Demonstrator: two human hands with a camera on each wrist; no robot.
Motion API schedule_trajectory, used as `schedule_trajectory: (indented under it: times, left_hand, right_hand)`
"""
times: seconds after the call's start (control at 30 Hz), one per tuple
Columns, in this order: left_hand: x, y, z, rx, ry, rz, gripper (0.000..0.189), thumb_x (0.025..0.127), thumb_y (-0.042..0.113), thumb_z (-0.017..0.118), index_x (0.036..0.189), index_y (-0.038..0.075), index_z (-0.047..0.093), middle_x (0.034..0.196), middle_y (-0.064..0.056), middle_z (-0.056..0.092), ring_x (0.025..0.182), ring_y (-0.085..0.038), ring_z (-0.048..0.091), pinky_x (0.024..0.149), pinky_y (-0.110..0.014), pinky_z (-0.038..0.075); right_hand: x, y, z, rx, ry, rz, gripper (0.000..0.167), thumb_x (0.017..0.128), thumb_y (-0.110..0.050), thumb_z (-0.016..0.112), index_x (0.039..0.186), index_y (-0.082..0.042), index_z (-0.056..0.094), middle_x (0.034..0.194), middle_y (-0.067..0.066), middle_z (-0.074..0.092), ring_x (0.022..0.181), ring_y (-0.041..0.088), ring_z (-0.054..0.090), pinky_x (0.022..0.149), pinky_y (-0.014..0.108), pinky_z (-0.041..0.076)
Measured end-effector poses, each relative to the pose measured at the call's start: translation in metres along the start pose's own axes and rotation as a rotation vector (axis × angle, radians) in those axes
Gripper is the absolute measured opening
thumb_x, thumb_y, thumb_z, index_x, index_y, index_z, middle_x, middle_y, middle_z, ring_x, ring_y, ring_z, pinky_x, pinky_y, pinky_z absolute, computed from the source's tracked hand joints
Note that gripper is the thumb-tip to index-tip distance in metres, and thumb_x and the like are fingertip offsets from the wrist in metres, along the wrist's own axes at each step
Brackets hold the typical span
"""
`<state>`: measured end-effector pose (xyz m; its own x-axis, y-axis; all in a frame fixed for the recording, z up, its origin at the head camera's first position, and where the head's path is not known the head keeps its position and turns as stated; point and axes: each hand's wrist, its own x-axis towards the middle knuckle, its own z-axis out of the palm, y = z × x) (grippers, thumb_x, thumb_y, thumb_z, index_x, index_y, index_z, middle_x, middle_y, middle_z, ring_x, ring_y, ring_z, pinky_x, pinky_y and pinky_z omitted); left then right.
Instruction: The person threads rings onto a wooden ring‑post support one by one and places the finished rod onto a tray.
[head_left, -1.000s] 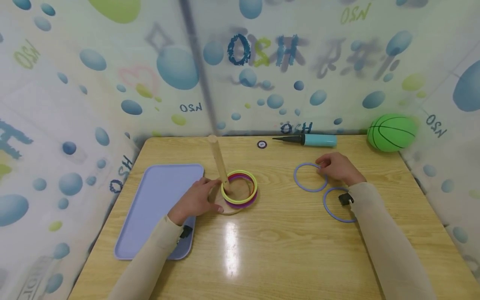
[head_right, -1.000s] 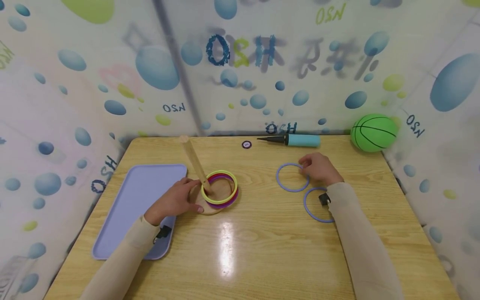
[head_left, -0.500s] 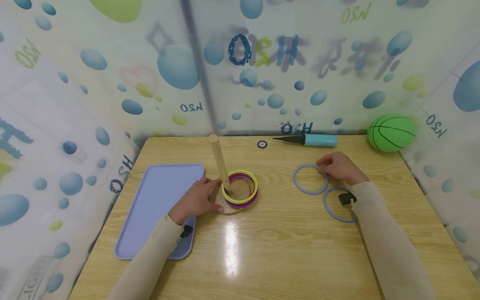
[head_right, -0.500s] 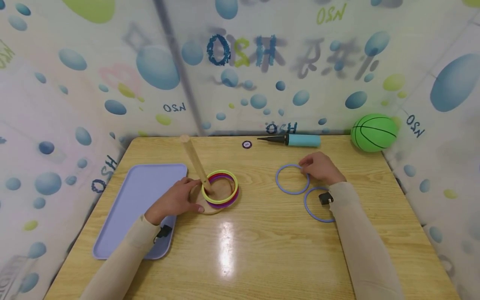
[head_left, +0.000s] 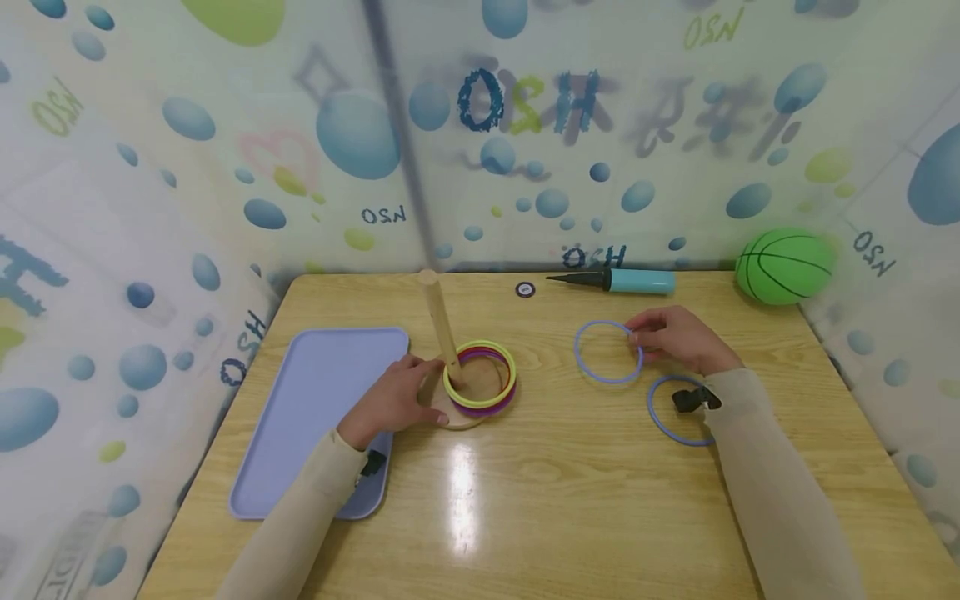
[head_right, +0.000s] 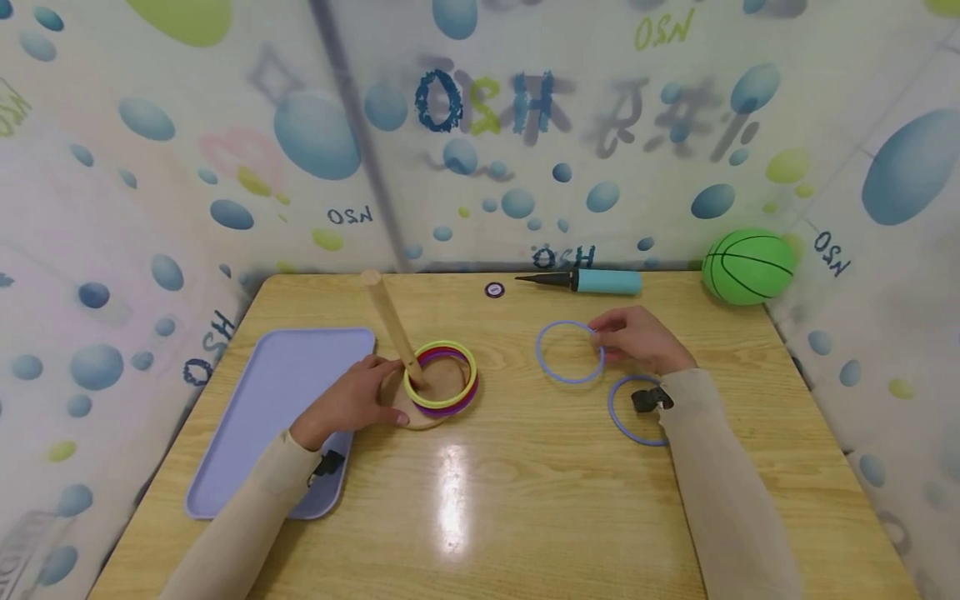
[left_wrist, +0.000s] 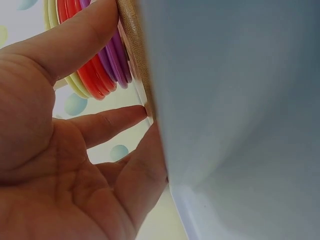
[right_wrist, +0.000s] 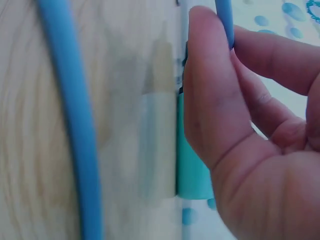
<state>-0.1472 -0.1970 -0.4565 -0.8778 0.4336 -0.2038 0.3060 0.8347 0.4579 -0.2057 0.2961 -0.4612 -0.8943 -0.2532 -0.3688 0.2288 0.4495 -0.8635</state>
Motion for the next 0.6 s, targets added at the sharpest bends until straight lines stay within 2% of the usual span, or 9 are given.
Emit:
schedule_trajectory:
  times: [0.23, 0.37, 0.5, 0.6]
  left_hand:
    - [0.001, 0.000, 0.000, 0.007, -0.001, 0.000, 0.095, 0.082, 0.046, 0.091, 0.159, 0.010, 0.049, 0.142, -0.020, 0.057, 0.129, -0.038, 0.053, 0.106, -0.054, 0.047]
    - [0.000, 0.001, 0.000, 0.006, -0.006, -0.003, 0.095, 0.082, 0.046, 0.091, 0.159, 0.009, 0.048, 0.143, -0.020, 0.057, 0.129, -0.038, 0.053, 0.106, -0.054, 0.047]
    - [-0.001, 0.002, -0.001, 0.005, -0.013, -0.010, 0.095, 0.083, 0.045, 0.090, 0.160, 0.009, 0.047, 0.144, -0.020, 0.056, 0.130, -0.038, 0.052, 0.106, -0.054, 0.047]
    - [0.000, 0.001, 0.000, 0.010, -0.014, -0.012, 0.095, 0.083, 0.046, 0.090, 0.160, 0.010, 0.047, 0.143, -0.020, 0.056, 0.129, -0.037, 0.052, 0.106, -0.054, 0.048]
  right_hand:
    - [-0.009, -0.013, 0.004, 0.055, -0.004, -0.041, 0.044, 0.107, -0.013, 0.064, 0.145, 0.008, 0.055, 0.127, 0.023, 0.066, 0.103, 0.026, 0.075, 0.089, 0.041, 0.064]
    - [-0.014, -0.021, 0.006, 0.071, 0.010, -0.068, 0.044, 0.106, -0.014, 0.066, 0.142, 0.009, 0.056, 0.121, 0.019, 0.068, 0.103, 0.028, 0.076, 0.088, 0.041, 0.064]
    - [-0.021, -0.032, 0.008, 0.091, 0.017, -0.096, 0.046, 0.105, -0.015, 0.067, 0.142, 0.010, 0.055, 0.113, 0.010, 0.071, 0.103, 0.025, 0.075, 0.089, 0.041, 0.064]
    - [-0.028, -0.042, 0.009, 0.129, 0.020, -0.119, 0.041, 0.105, -0.014, 0.068, 0.139, 0.006, 0.057, 0.106, 0.003, 0.073, 0.098, 0.019, 0.075, 0.088, 0.040, 0.064]
